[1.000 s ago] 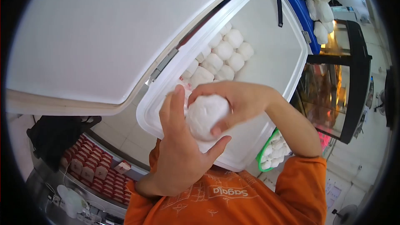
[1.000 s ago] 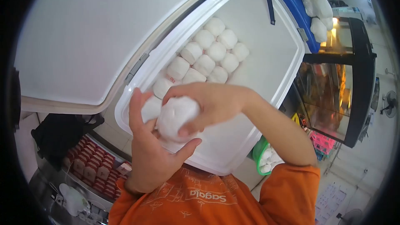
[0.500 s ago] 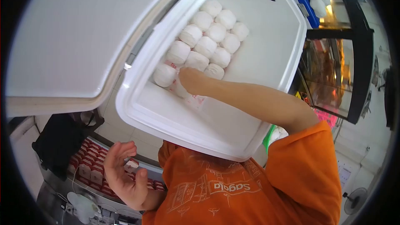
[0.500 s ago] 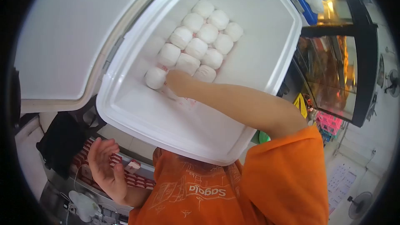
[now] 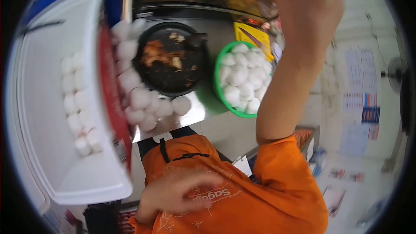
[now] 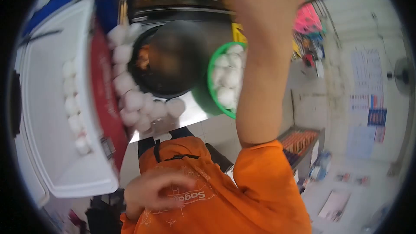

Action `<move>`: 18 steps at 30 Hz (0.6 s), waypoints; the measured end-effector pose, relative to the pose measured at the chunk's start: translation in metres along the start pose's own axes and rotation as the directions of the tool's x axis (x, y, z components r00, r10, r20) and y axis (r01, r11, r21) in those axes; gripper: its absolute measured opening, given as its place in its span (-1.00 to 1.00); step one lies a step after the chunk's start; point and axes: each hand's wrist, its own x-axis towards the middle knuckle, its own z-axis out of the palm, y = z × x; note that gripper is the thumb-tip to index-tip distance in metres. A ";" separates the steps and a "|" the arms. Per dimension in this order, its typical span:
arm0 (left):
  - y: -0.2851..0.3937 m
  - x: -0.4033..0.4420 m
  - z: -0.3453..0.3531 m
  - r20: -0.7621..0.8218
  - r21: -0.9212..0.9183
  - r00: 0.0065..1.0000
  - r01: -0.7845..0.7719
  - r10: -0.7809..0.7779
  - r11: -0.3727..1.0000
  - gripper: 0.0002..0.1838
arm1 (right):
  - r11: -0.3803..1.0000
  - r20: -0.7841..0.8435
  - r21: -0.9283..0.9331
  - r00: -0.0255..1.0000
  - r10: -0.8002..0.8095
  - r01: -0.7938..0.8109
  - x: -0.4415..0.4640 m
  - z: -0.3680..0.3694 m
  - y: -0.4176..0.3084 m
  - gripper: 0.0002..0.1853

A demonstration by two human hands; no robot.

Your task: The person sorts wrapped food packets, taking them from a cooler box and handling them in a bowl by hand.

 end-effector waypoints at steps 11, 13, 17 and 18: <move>-0.218 0.345 -0.013 -0.429 0.855 0.902 0.386 0.054 0.347 -0.23 | 0.316 -0.516 -0.400 0.496 0.698 -0.860 -0.367 -0.109 0.160 -0.27; -0.216 0.366 -0.011 -0.458 0.858 0.888 0.452 -0.035 0.243 -0.29 | 0.196 -0.557 -0.307 0.343 0.756 -0.931 -0.356 -0.117 0.162 -0.26; -0.224 0.352 -0.006 -0.484 0.807 0.875 0.437 0.021 0.397 -0.40 | 0.110 -0.440 -0.318 0.250 0.863 -0.942 -0.351 -0.122 0.156 -0.30; -0.228 0.342 -0.003 -0.496 0.776 0.864 0.397 0.085 0.491 -0.41 | 0.149 -0.421 -0.351 0.298 0.857 -0.924 -0.352 -0.121 0.153 -0.31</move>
